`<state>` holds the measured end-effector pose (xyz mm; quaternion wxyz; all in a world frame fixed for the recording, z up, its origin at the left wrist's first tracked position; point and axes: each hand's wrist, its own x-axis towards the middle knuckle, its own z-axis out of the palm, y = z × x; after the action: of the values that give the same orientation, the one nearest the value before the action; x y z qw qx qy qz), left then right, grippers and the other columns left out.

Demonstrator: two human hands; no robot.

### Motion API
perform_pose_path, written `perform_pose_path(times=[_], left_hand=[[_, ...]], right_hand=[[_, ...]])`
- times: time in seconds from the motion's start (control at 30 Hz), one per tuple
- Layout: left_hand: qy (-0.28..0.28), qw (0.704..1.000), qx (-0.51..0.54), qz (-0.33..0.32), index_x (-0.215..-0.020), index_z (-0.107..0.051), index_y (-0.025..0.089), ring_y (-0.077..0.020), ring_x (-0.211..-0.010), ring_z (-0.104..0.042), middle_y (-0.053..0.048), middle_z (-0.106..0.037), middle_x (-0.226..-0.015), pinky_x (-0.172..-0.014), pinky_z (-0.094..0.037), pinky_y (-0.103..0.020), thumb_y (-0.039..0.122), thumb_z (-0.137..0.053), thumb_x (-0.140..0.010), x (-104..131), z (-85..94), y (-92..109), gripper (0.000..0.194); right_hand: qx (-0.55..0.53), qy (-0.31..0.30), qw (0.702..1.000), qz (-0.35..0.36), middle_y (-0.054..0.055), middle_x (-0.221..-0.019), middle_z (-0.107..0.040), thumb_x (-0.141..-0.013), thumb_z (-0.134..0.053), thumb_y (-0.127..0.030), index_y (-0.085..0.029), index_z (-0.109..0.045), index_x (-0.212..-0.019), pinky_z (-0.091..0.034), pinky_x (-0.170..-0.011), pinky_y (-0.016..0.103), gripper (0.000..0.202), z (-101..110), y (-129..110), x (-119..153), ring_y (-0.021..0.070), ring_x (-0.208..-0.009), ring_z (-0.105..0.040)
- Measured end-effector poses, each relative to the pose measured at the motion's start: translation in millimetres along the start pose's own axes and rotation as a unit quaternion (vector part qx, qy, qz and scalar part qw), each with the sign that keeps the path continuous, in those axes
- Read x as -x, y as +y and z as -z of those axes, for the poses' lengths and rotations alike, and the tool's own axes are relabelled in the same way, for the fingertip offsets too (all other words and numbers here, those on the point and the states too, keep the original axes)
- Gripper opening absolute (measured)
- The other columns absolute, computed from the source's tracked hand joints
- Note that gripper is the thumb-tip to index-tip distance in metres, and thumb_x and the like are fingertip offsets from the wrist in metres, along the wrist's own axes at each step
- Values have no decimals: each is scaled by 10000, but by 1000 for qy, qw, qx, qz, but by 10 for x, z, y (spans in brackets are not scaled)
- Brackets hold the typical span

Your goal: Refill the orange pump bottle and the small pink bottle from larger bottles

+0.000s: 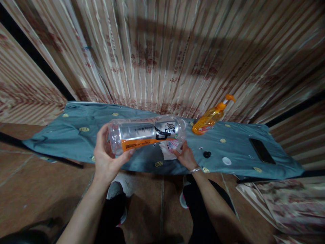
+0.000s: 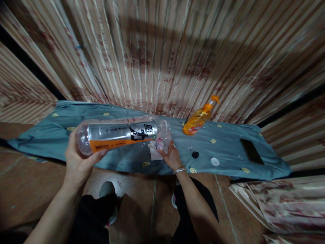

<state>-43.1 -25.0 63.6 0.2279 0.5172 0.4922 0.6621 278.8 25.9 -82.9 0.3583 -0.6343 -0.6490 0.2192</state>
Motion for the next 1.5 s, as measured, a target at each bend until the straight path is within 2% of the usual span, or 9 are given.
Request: perform_pose_path(times=[0.27,0.4,0.63,0.9,1.17,1.5], left_hand=[[-10,1000,-10,-9,-1389,-681,257,-445,-1330,-791,-148,-786,-1431,-1040,-751,-561,546,-1060,-603,11,15,-20,919],[-9,1000,-18,-17,-1414,-684,264,-450,-1364,-777,-146,-779,-1454,-1084,-735,-580,579,-1061,-610,17,33,-56,942],[-4,1000,-18,-25,-1415,-689,265,-437,-1339,-786,-141,-780,-1447,-1046,-749,-555,594,-1045,-638,22,19,-80,916],[-11,1000,-22,-15,-1414,-678,263,-439,-1364,-774,-143,-776,-1456,-1101,-727,-569,593,-1067,-602,13,37,-60,960],[-14,999,-28,-16,-1421,-672,280,-430,-1354,-776,-127,-774,-1448,-1081,-733,-554,601,-1061,-601,17,43,-63,963],[-14,1000,-27,-4,-1404,-675,276,-445,-1376,-765,-142,-765,-1467,-1119,-717,-584,605,-1059,-603,12,25,-12,947]], right_hand=[[-17,-18,999,-40,179,-1229,-862,-876,-815,-559,-216,-616,-1404,-687,-1037,573,661,18,-36,0,397,-1118,-851],[-11,-24,999,-47,196,-1224,-862,-879,-806,-555,-203,-608,-1386,-689,-1035,584,648,25,-51,1,413,-1121,-854],[-11,-17,999,-44,169,-1193,-868,-875,-816,-514,-231,-619,-1333,-701,-1000,561,573,15,-42,-6,397,-1089,-857],[-24,-12,999,-35,163,-1206,-870,-875,-803,-527,-235,-603,-1365,-686,-1039,578,605,11,-40,1,390,-1099,-854],[-17,-27,998,-45,189,-1243,-863,-873,-800,-541,-225,-596,-1360,-688,-1038,579,616,40,-83,-1,407,-1129,-856],[-16,-18,999,-49,149,-1178,-875,-865,-829,-499,-236,-622,-1367,-697,-1013,574,603,43,-99,2,399,-1090,-856]])
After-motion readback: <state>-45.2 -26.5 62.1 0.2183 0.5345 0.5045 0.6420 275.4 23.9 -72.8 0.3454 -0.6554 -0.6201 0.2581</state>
